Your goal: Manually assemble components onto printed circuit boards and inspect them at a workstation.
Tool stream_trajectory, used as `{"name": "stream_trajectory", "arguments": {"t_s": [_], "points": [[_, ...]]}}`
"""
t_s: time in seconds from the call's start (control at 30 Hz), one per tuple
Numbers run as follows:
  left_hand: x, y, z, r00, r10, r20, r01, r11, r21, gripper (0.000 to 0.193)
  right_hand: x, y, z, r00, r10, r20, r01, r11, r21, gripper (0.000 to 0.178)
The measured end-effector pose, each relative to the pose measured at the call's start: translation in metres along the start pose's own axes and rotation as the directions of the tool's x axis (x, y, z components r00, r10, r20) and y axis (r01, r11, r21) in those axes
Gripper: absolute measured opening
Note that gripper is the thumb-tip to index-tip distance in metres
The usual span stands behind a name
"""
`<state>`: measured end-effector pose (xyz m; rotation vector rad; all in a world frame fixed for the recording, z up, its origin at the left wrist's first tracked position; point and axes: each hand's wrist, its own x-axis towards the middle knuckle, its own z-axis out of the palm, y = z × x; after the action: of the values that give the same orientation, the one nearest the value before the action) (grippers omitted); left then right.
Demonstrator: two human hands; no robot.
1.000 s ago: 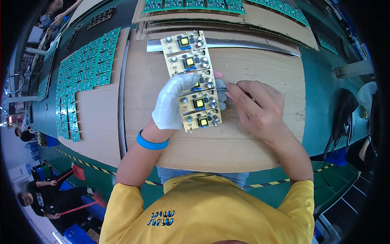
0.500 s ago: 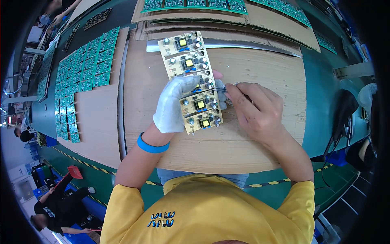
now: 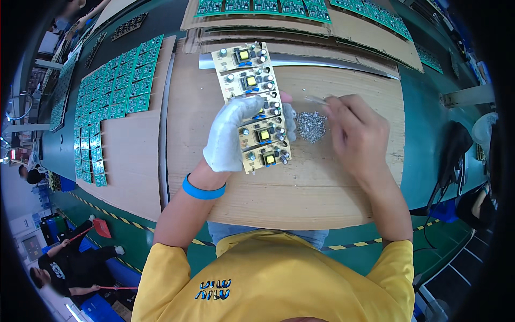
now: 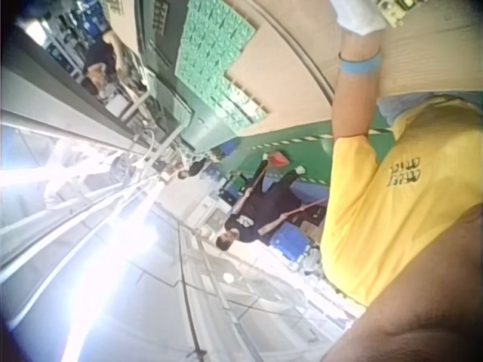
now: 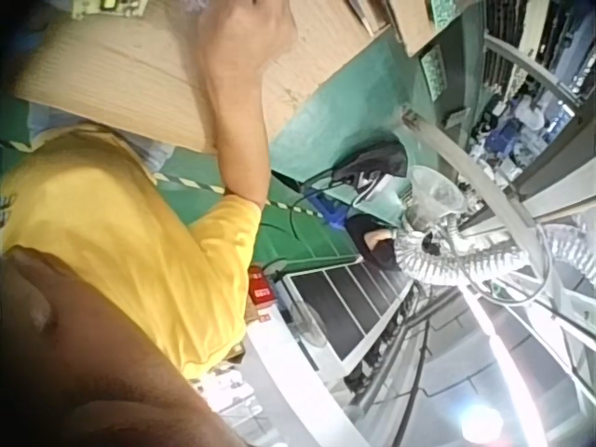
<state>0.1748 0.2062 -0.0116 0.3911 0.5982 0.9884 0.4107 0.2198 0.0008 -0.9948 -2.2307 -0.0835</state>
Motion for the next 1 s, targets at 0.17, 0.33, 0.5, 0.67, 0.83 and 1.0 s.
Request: {"name": "stream_trajectory", "arguments": {"t_s": [0.17,0.33,0.5,0.67,0.83,1.0], "points": [[-0.004,-0.002,0.007,0.994,0.096,0.057,-0.102,0.986,0.131,0.042,-0.001,-0.010,0.002,0.996,-0.028,-0.089,0.033,0.998,0.059,0.025],[-0.010,-0.004,0.017,0.982,0.164,0.091,-0.178,0.968,0.180,0.046,-0.002,-0.020,0.004,0.989,-0.139,-0.043,0.140,0.990,0.029,0.029],[-0.010,-0.006,0.015,0.984,0.157,0.088,-0.172,0.962,0.210,0.045,-0.003,-0.019,0.005,0.982,-0.190,-0.007,0.190,0.982,0.010,0.032],[-0.011,-0.006,0.014,0.984,0.145,0.102,-0.164,0.962,0.220,0.044,-0.004,-0.022,0.006,0.982,-0.190,-0.021,0.190,0.982,0.004,0.032],[-0.008,-0.008,0.010,0.990,0.120,0.077,-0.132,0.977,0.167,0.043,-0.004,-0.024,0.008,0.981,-0.194,-0.017,0.194,0.981,-0.012,0.031],[-0.008,-0.008,0.008,0.991,0.112,0.071,-0.122,0.979,0.162,0.043,-0.005,-0.024,0.010,0.979,-0.200,-0.020,0.200,0.979,-0.026,0.031]]}}
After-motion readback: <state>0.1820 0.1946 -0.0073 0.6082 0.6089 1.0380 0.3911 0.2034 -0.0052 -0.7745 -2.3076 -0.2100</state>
